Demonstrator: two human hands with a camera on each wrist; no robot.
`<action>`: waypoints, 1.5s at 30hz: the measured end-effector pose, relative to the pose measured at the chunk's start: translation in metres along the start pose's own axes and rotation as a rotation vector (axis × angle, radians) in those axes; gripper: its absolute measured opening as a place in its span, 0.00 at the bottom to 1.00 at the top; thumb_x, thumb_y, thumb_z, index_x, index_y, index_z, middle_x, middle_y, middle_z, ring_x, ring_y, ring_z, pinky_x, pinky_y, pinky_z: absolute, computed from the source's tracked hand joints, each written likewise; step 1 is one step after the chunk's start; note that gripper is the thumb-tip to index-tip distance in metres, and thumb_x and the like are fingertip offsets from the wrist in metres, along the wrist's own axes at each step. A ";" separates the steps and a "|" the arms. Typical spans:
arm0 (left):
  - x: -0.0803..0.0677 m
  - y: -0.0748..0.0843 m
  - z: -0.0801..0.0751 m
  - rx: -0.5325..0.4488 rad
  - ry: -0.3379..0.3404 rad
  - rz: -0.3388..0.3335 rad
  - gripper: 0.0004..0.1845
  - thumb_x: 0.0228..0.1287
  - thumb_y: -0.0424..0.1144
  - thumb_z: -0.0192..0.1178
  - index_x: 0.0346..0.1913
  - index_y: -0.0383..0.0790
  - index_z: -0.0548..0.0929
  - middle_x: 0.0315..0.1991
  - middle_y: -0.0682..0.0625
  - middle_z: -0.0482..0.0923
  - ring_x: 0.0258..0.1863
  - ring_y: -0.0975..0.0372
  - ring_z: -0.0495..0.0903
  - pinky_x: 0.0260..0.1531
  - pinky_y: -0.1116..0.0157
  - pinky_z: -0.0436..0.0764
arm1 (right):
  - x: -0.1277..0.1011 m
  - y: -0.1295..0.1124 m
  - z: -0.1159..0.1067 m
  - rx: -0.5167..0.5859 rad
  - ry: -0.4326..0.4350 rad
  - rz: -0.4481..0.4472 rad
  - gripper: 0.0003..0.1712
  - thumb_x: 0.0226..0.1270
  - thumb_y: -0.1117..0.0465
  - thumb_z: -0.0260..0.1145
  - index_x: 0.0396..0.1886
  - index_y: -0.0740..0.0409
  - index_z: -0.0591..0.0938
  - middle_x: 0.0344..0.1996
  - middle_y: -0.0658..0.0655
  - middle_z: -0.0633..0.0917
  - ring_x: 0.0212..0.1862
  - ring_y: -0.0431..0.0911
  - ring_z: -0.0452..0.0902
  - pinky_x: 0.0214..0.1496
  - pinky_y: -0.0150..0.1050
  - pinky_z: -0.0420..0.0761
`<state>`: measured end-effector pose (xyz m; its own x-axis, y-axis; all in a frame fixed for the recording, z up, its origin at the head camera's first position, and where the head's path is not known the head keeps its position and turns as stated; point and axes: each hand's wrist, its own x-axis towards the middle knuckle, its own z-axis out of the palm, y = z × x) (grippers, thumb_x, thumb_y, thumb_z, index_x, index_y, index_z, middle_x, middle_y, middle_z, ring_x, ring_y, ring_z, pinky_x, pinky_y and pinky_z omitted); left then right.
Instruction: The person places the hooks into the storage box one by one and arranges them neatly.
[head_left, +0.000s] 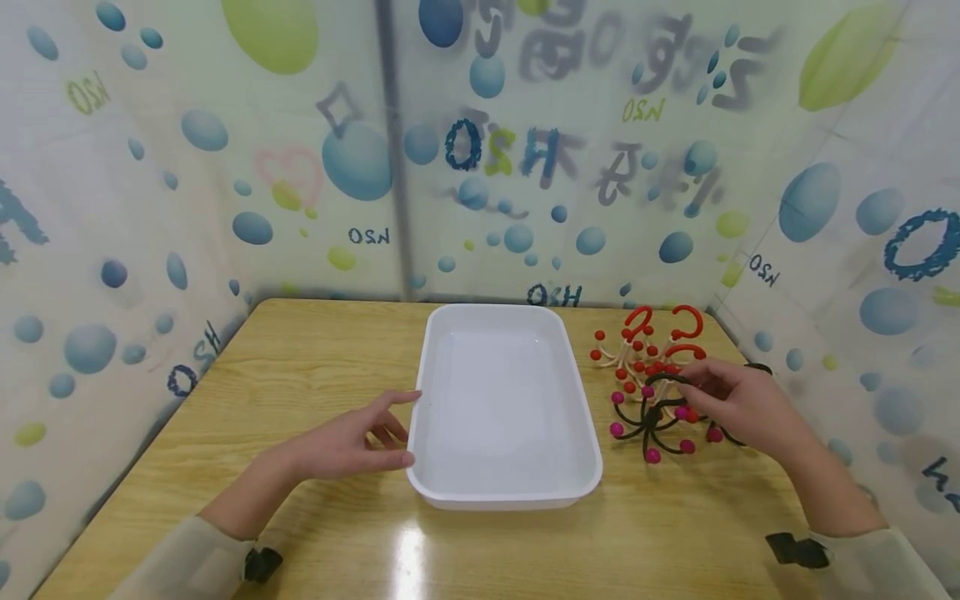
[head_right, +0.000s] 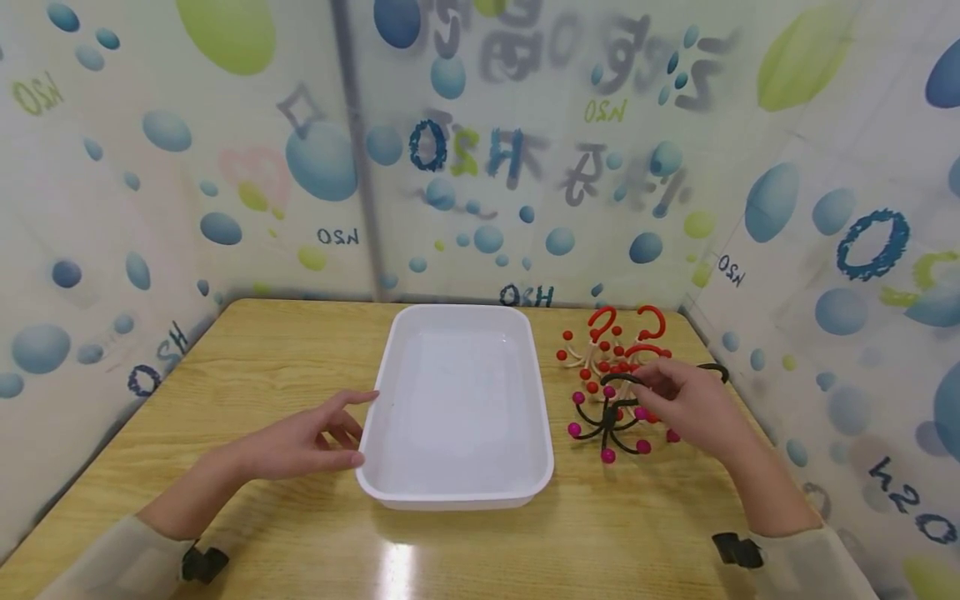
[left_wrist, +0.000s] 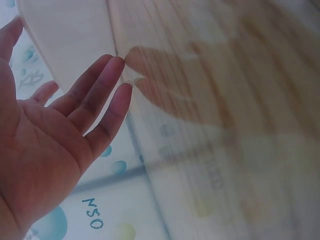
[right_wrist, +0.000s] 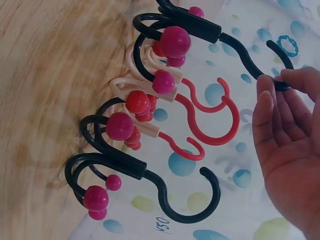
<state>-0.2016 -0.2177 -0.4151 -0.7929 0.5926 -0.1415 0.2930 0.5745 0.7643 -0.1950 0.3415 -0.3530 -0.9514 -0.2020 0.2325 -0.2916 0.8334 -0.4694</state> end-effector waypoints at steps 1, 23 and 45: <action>0.000 0.000 0.000 0.000 -0.001 0.002 0.47 0.77 0.55 0.70 0.88 0.53 0.56 0.58 0.46 0.87 0.57 0.55 0.88 0.55 0.56 0.87 | 0.000 -0.001 0.000 0.007 0.020 -0.010 0.08 0.77 0.60 0.74 0.50 0.57 0.89 0.34 0.51 0.91 0.31 0.34 0.80 0.32 0.34 0.82; 0.000 -0.001 0.000 0.019 0.003 0.031 0.47 0.77 0.55 0.69 0.88 0.51 0.55 0.56 0.48 0.89 0.55 0.58 0.89 0.54 0.57 0.87 | 0.038 -0.078 0.001 0.171 0.216 -0.123 0.09 0.77 0.59 0.75 0.52 0.56 0.90 0.36 0.55 0.90 0.32 0.38 0.80 0.32 0.28 0.81; 0.001 -0.001 0.000 0.011 0.007 0.000 0.47 0.76 0.57 0.70 0.87 0.55 0.57 0.55 0.50 0.89 0.55 0.58 0.87 0.54 0.55 0.87 | 0.156 -0.158 0.078 0.250 -0.166 -0.048 0.13 0.81 0.53 0.70 0.58 0.52 0.88 0.51 0.56 0.90 0.51 0.56 0.87 0.54 0.46 0.90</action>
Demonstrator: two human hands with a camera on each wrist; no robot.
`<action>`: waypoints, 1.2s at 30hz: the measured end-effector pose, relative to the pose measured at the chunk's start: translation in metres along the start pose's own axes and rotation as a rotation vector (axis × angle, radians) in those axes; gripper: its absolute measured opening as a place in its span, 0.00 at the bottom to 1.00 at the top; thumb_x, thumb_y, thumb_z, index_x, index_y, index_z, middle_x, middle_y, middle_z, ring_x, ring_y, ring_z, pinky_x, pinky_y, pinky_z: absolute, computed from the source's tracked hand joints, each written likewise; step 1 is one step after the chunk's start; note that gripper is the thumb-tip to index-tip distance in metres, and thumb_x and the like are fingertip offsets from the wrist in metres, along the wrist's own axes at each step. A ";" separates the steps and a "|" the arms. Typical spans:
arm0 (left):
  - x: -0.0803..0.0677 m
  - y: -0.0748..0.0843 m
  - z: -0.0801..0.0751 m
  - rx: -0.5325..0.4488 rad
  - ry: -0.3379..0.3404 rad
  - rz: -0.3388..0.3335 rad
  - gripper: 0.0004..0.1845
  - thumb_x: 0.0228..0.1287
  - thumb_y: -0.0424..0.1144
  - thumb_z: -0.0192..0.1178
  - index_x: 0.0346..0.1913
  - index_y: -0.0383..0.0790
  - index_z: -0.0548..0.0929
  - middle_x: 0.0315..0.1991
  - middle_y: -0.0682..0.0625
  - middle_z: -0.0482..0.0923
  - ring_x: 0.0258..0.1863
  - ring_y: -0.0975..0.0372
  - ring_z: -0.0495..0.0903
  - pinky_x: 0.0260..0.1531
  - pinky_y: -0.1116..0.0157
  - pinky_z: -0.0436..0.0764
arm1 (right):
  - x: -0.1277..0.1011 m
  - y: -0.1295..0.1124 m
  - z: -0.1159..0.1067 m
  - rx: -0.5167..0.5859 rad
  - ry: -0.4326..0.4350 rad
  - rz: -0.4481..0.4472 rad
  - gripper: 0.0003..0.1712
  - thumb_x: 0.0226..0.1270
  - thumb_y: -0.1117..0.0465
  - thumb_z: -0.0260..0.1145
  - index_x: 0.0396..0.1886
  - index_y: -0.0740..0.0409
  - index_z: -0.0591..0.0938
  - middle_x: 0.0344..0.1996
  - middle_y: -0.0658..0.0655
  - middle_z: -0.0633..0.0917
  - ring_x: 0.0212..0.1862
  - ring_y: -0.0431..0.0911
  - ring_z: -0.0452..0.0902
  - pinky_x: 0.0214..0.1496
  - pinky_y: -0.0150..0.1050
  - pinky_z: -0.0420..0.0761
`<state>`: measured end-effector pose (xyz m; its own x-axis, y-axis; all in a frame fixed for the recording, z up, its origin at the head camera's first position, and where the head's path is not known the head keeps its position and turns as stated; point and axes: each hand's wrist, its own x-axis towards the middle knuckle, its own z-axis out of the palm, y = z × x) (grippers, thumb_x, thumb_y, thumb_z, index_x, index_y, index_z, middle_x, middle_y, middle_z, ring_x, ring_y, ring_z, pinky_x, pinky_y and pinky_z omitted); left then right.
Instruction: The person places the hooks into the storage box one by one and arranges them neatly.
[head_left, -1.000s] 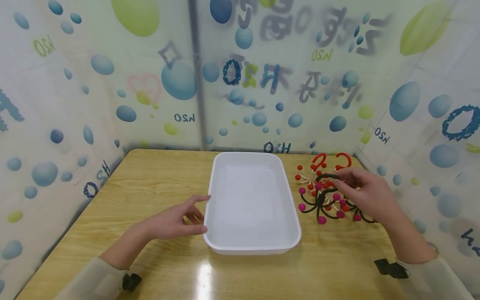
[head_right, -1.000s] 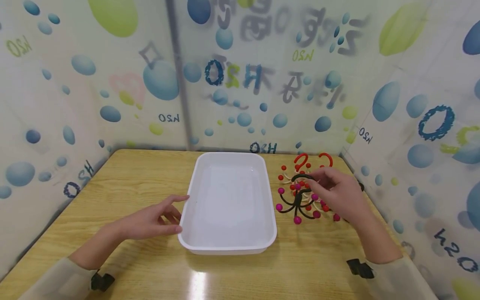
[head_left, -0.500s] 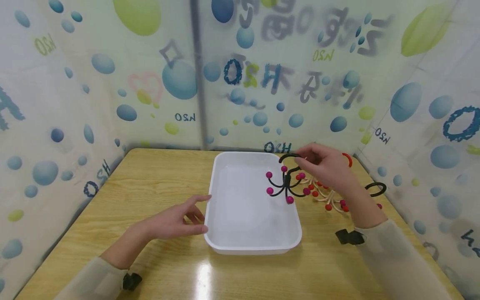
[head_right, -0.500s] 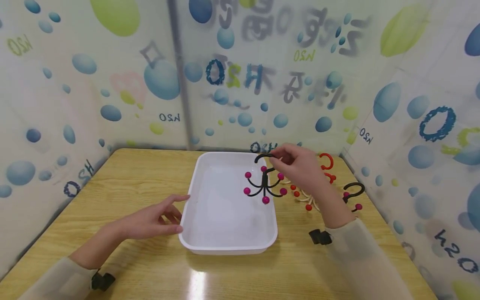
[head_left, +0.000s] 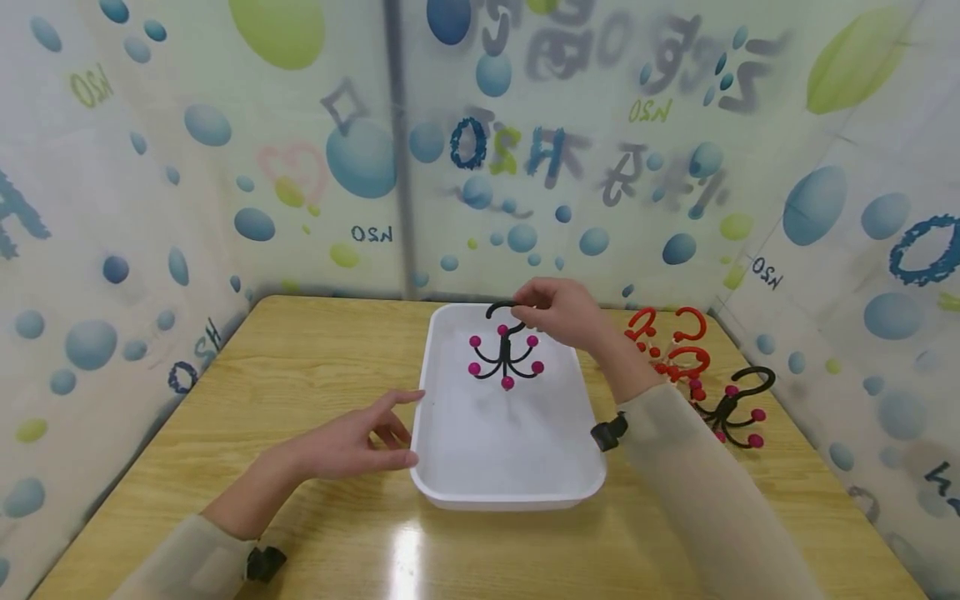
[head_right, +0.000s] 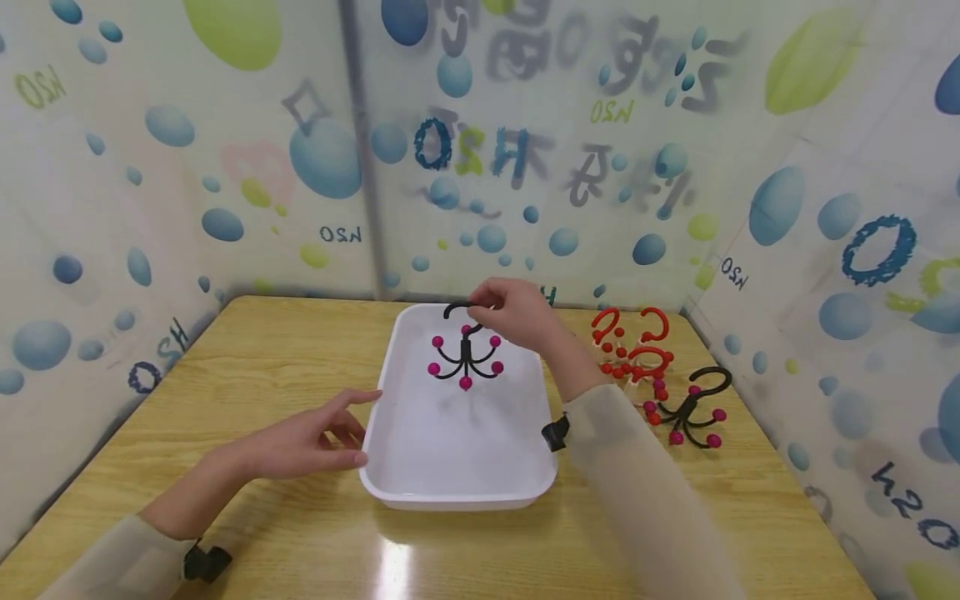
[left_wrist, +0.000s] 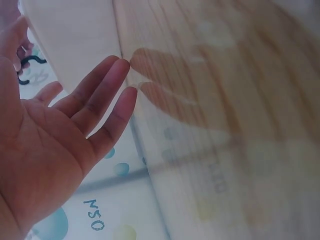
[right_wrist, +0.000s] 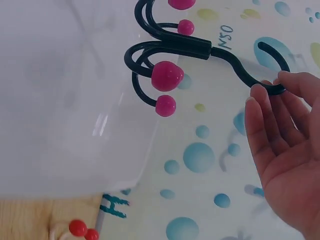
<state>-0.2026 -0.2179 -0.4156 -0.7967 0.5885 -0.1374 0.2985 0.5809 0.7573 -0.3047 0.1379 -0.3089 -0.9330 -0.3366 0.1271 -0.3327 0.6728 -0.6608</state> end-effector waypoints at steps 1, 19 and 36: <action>0.000 0.000 0.000 0.000 -0.001 -0.003 0.47 0.75 0.57 0.70 0.87 0.55 0.57 0.55 0.50 0.89 0.55 0.58 0.87 0.54 0.55 0.87 | 0.005 -0.001 0.003 0.006 -0.012 0.000 0.13 0.81 0.53 0.70 0.58 0.52 0.87 0.51 0.56 0.90 0.52 0.57 0.87 0.55 0.46 0.90; 0.000 0.003 0.000 0.016 0.005 -0.023 0.48 0.75 0.58 0.70 0.88 0.51 0.57 0.54 0.52 0.89 0.55 0.58 0.86 0.58 0.52 0.85 | 0.058 0.003 0.057 0.077 -0.044 0.067 0.15 0.85 0.55 0.66 0.64 0.53 0.85 0.57 0.56 0.89 0.55 0.55 0.87 0.60 0.48 0.88; 0.000 0.005 -0.001 0.019 -0.004 -0.009 0.48 0.76 0.58 0.70 0.88 0.50 0.56 0.54 0.52 0.89 0.55 0.59 0.87 0.56 0.54 0.86 | 0.061 0.015 0.064 0.159 -0.026 0.099 0.17 0.85 0.58 0.66 0.68 0.51 0.85 0.60 0.58 0.88 0.55 0.57 0.90 0.64 0.53 0.88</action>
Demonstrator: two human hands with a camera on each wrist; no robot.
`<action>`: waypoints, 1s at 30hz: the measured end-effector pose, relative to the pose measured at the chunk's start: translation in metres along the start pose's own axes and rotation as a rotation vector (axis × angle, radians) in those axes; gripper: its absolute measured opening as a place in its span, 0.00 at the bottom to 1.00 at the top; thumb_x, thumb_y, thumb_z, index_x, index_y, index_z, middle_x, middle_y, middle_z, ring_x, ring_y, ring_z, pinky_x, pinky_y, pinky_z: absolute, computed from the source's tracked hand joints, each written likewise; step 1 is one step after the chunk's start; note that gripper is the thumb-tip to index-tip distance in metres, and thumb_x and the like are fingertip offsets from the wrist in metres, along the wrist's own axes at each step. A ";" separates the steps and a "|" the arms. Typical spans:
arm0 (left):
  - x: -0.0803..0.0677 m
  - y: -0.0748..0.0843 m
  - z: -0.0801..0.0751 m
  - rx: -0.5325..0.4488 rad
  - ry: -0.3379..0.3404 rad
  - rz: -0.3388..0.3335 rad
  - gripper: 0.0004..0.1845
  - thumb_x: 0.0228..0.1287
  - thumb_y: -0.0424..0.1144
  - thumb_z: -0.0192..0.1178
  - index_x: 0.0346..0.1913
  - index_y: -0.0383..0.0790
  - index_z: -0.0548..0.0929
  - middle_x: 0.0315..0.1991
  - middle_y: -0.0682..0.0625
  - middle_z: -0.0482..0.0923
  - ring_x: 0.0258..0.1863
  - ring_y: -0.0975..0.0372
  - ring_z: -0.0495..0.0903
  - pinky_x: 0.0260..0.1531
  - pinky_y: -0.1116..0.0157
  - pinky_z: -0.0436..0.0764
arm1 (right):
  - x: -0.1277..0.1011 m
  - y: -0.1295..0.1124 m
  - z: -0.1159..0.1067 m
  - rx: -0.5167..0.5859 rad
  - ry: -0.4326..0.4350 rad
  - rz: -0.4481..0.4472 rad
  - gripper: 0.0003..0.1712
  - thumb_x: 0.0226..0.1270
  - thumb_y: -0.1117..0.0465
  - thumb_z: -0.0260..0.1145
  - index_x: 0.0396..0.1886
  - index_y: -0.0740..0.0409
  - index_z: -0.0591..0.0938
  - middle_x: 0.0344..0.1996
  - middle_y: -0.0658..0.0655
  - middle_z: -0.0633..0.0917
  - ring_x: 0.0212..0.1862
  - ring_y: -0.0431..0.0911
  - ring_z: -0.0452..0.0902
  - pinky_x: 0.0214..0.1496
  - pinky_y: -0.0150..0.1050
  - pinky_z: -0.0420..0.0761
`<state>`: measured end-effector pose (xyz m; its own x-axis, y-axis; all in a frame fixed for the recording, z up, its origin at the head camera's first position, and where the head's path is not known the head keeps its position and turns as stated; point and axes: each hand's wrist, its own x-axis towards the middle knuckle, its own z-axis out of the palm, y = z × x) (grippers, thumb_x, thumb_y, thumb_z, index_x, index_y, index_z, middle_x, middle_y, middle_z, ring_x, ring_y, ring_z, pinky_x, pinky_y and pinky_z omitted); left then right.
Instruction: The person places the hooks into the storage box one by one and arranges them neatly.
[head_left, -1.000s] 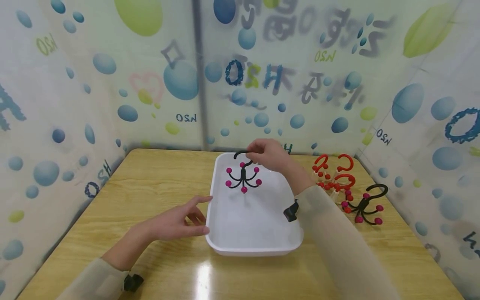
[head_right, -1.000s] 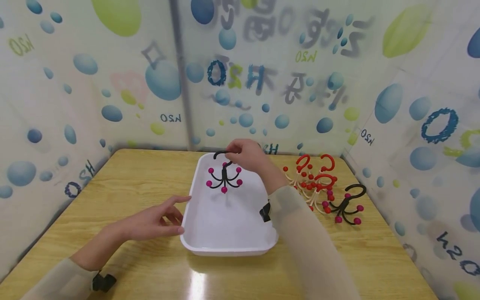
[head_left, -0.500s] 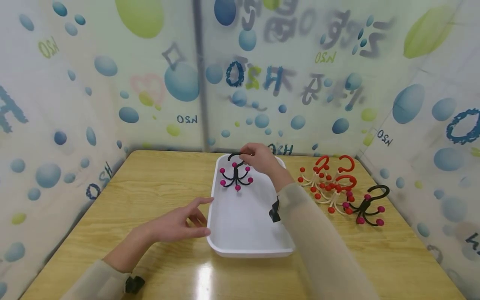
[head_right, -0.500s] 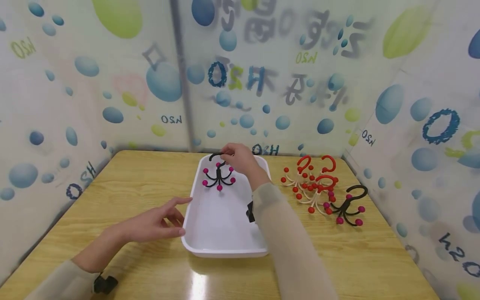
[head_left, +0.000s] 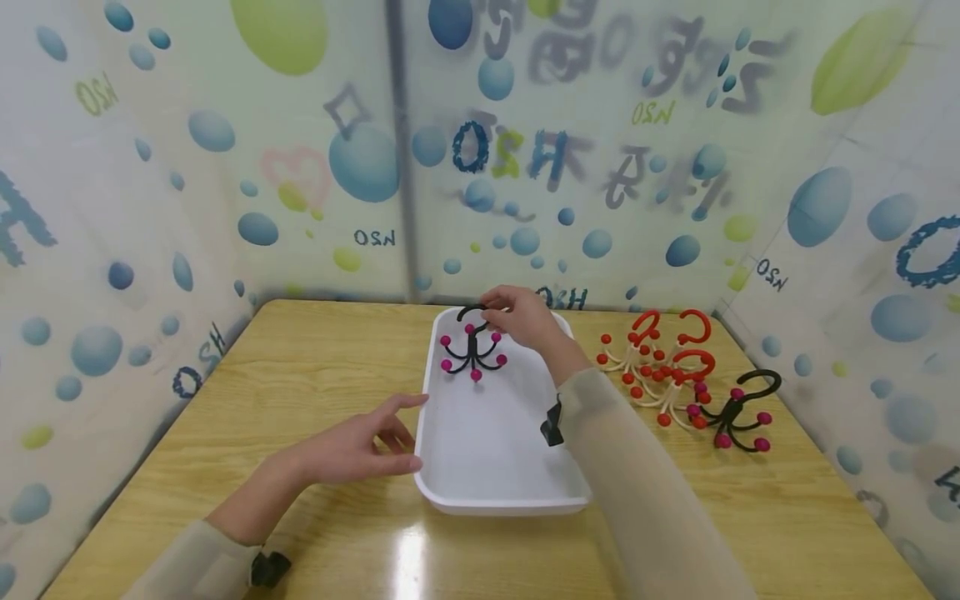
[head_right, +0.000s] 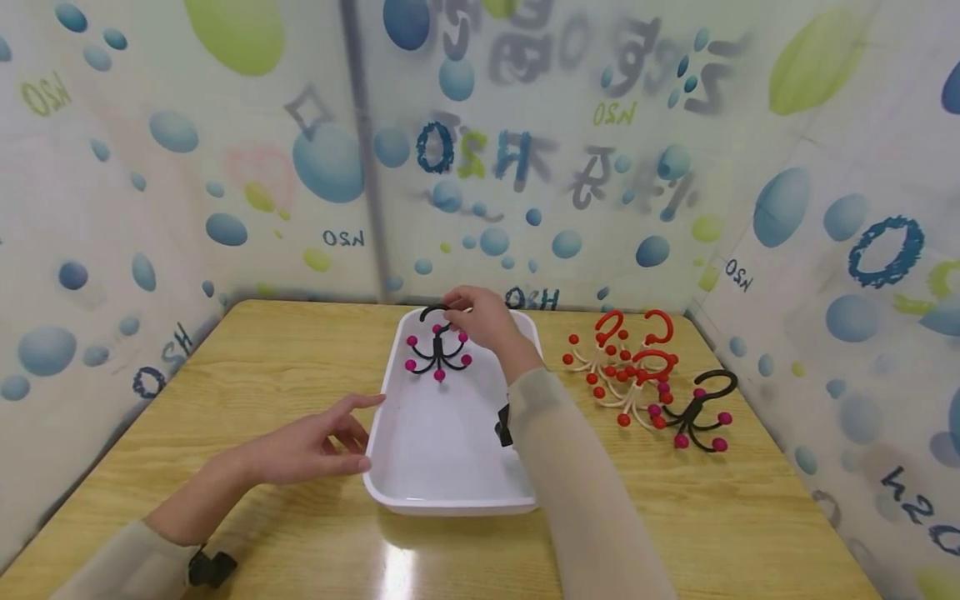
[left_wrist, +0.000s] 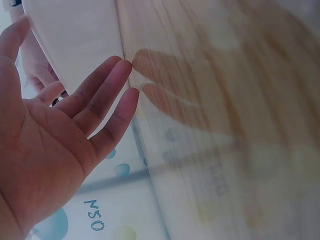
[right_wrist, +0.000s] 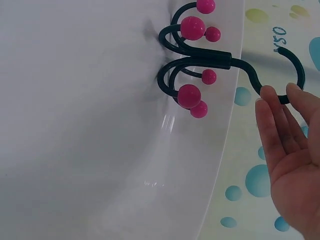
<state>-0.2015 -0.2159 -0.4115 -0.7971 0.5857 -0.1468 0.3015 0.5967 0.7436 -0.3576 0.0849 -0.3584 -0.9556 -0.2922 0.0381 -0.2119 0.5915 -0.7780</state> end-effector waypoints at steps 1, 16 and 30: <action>0.000 0.000 0.000 0.003 0.001 -0.004 0.48 0.76 0.58 0.70 0.87 0.51 0.56 0.54 0.52 0.89 0.55 0.59 0.87 0.56 0.55 0.86 | -0.001 0.000 -0.001 -0.005 -0.002 0.002 0.18 0.85 0.58 0.66 0.69 0.51 0.84 0.62 0.57 0.88 0.56 0.57 0.90 0.65 0.52 0.88; 0.001 -0.001 0.000 0.022 0.006 -0.014 0.47 0.76 0.58 0.69 0.88 0.51 0.56 0.54 0.52 0.89 0.55 0.60 0.86 0.59 0.53 0.86 | -0.047 0.004 -0.058 -0.060 0.036 -0.035 0.19 0.83 0.55 0.70 0.68 0.52 0.85 0.57 0.58 0.89 0.53 0.55 0.91 0.60 0.48 0.90; 0.002 0.000 0.002 -0.001 0.002 0.023 0.48 0.77 0.55 0.69 0.88 0.48 0.55 0.55 0.50 0.89 0.56 0.58 0.86 0.57 0.54 0.86 | -0.134 0.047 -0.132 -0.183 0.061 -0.021 0.19 0.83 0.50 0.70 0.65 0.51 0.87 0.57 0.59 0.90 0.46 0.50 0.87 0.41 0.36 0.88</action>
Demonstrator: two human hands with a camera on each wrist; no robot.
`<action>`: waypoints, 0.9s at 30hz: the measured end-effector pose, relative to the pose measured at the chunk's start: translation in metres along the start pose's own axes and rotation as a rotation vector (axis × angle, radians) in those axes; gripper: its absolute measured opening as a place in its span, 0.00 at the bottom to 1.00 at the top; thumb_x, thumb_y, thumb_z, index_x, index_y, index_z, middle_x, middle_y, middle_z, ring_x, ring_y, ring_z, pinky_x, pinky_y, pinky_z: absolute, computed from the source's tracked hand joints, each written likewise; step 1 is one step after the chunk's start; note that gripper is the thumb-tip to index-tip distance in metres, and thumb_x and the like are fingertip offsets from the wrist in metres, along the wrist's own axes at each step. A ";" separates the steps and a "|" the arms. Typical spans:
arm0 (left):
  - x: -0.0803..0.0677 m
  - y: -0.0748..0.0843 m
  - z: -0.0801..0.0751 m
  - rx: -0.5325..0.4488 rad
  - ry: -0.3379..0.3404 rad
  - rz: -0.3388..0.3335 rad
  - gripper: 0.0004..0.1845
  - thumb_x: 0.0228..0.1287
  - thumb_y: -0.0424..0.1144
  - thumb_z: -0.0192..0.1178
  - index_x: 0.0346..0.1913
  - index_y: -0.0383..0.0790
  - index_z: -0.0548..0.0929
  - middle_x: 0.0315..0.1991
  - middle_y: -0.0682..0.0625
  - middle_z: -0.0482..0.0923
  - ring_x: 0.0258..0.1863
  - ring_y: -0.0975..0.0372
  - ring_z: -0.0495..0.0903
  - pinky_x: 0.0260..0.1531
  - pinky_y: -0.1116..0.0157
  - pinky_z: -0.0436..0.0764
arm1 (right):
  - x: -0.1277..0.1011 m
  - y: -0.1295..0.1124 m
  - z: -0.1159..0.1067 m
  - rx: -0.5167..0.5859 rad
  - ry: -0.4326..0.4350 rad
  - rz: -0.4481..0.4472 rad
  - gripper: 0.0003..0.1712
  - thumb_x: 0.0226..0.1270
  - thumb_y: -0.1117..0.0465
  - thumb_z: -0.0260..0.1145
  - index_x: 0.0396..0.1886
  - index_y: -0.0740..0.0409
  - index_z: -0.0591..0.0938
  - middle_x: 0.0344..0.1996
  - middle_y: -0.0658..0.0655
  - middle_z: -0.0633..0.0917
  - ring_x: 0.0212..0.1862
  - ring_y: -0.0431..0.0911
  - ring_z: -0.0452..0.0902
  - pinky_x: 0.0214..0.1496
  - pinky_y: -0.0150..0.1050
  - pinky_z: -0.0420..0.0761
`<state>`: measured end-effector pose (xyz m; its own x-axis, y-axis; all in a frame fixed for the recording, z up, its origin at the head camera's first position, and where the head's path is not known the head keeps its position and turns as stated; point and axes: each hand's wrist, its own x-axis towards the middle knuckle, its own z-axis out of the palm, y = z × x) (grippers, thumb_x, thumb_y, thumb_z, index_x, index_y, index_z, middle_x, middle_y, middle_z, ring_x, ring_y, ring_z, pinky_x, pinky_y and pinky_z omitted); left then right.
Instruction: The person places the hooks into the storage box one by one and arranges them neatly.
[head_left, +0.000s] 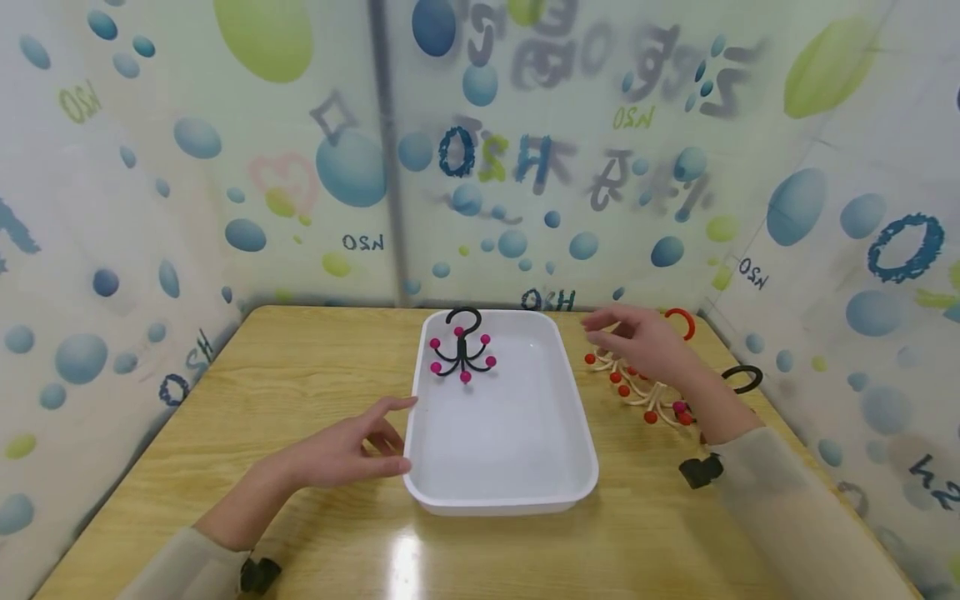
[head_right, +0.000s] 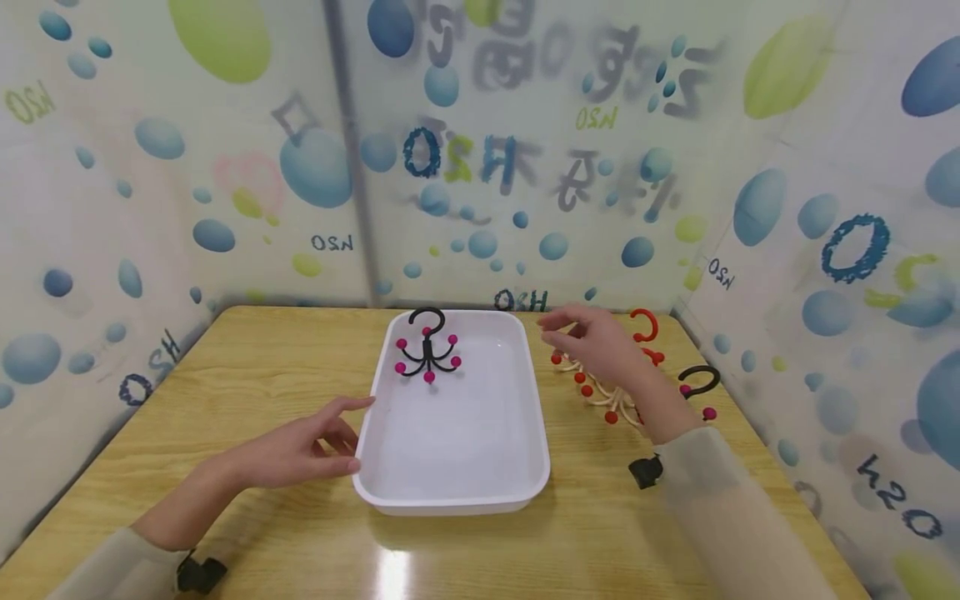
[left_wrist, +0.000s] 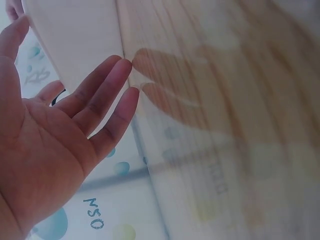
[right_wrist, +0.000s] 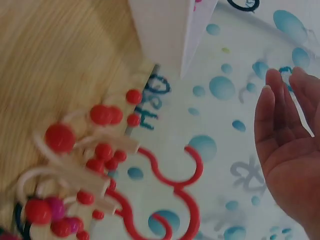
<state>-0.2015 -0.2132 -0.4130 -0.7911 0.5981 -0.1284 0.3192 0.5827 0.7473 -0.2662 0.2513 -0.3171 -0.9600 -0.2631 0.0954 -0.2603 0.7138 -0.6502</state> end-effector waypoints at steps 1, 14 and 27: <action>0.000 0.000 0.000 -0.003 0.000 0.001 0.47 0.77 0.54 0.69 0.88 0.48 0.55 0.55 0.50 0.89 0.56 0.58 0.86 0.57 0.54 0.86 | -0.005 0.005 -0.004 -0.008 0.005 0.000 0.19 0.83 0.50 0.70 0.66 0.50 0.87 0.56 0.59 0.91 0.46 0.50 0.87 0.40 0.35 0.87; 0.000 -0.001 0.000 0.006 0.001 0.004 0.47 0.78 0.55 0.68 0.88 0.49 0.55 0.55 0.51 0.89 0.56 0.58 0.87 0.58 0.55 0.87 | -0.045 0.062 -0.061 -0.167 0.058 0.103 0.22 0.86 0.49 0.66 0.69 0.55 0.84 0.42 0.57 0.93 0.28 0.45 0.81 0.27 0.39 0.80; -0.001 -0.001 0.000 0.009 0.002 -0.015 0.47 0.77 0.57 0.69 0.88 0.50 0.55 0.55 0.50 0.89 0.56 0.58 0.87 0.57 0.54 0.86 | -0.050 0.081 -0.067 -0.153 -0.032 0.227 0.25 0.86 0.58 0.64 0.74 0.65 0.77 0.52 0.70 0.89 0.33 0.46 0.88 0.30 0.42 0.89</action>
<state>-0.2016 -0.2145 -0.4136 -0.7969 0.5882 -0.1382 0.3119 0.5964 0.7396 -0.2464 0.3657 -0.3243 -0.9925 -0.1039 -0.0649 -0.0539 0.8461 -0.5303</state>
